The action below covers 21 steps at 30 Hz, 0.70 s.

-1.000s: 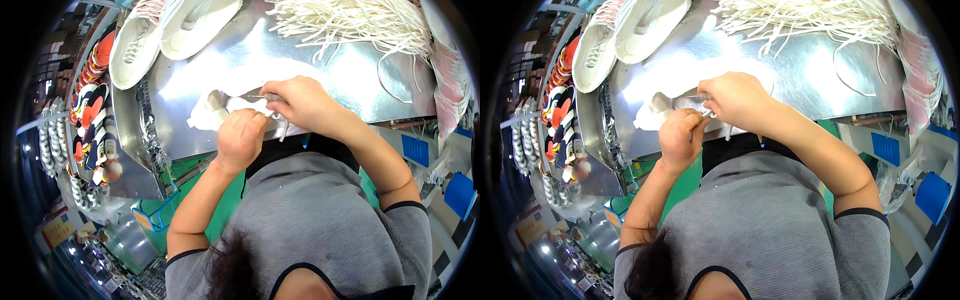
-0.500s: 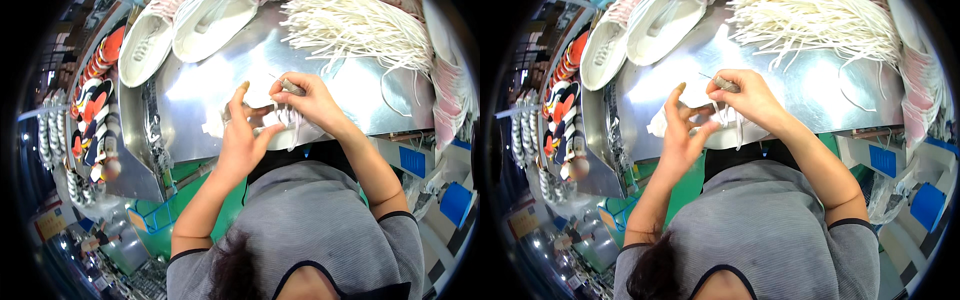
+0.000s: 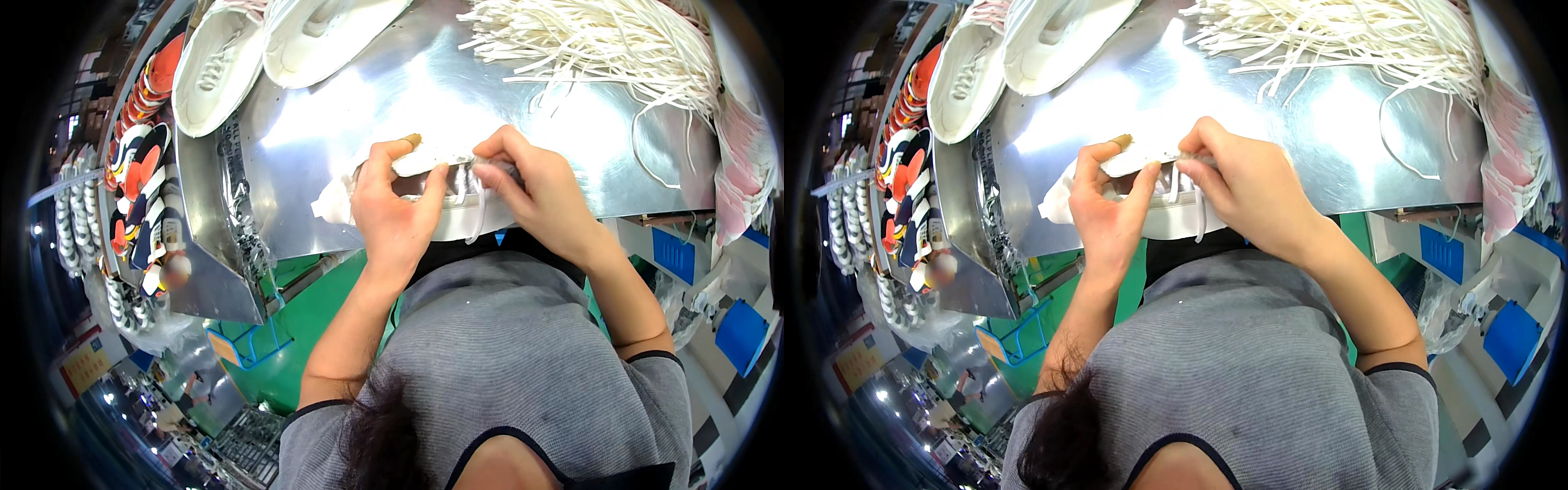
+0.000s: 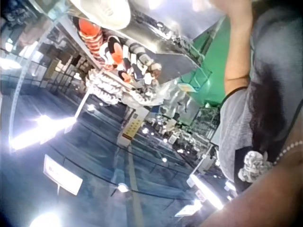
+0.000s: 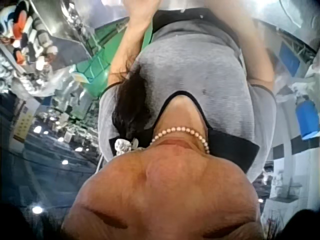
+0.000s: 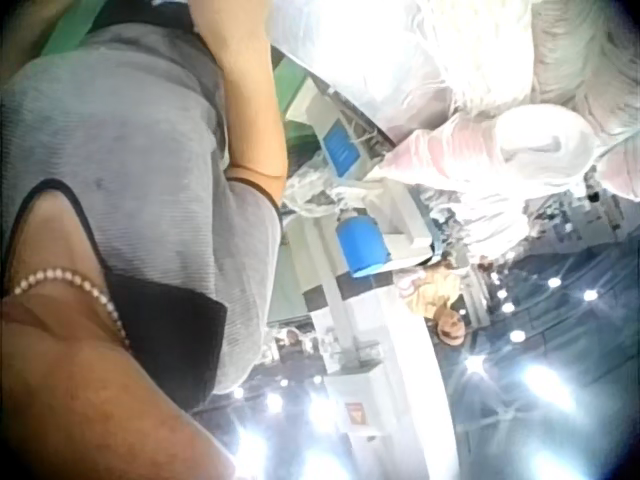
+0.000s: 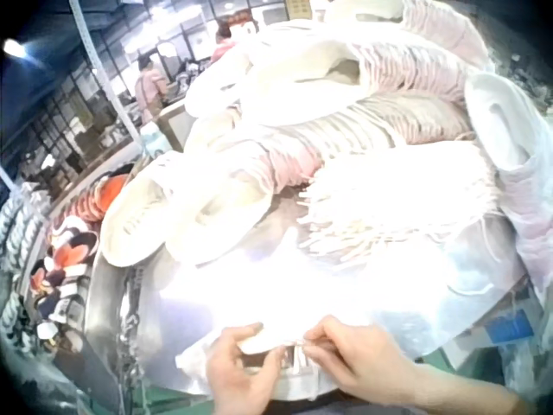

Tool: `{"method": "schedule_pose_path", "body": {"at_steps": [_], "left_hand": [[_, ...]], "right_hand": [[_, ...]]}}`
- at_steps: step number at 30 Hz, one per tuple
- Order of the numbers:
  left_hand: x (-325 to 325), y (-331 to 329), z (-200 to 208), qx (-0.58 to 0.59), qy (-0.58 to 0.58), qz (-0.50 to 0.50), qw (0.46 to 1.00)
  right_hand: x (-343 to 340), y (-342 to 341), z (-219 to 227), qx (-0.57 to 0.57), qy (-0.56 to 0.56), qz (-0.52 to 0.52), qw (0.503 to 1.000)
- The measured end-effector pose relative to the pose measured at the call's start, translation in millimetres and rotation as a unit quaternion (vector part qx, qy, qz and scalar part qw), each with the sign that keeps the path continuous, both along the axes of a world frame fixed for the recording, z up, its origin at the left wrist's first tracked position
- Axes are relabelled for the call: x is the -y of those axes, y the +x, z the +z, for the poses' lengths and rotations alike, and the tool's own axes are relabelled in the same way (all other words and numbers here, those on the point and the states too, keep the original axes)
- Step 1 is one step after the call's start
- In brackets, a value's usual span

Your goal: The person laces two white sneakers by threading a lace through the eyelets using a small metal hook tool.

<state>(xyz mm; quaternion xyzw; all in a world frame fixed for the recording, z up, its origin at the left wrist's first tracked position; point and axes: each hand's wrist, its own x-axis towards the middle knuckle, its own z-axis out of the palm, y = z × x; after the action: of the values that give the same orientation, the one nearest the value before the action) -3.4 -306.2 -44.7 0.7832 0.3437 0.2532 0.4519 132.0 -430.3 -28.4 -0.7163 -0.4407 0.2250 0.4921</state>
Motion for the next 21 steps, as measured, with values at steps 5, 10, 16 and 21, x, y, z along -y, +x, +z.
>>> {"method": "schedule_pose_path", "body": {"at_steps": [5, 10, 16, 21], "left_hand": [[0, 2, -1, 0.019, -0.014, 0.003, 1.0], [7, -4, -4, 0.035, 0.089, -0.05, 0.994], [10, -15, -2, -0.008, 0.211, -0.102, 0.972], [9, -13, -2, 0.016, 0.134, -0.084, 0.987]], "right_hand": [[-2, 2, -4, 0.077, -0.038, 0.019, 0.996], [-15, -18, -7, 0.234, -0.053, -0.011, 0.971], [-42, -27, -12, 0.278, -0.069, 0.008, 0.958], [-18, -7, -3, 0.221, -0.082, 0.034, 0.971]]}}
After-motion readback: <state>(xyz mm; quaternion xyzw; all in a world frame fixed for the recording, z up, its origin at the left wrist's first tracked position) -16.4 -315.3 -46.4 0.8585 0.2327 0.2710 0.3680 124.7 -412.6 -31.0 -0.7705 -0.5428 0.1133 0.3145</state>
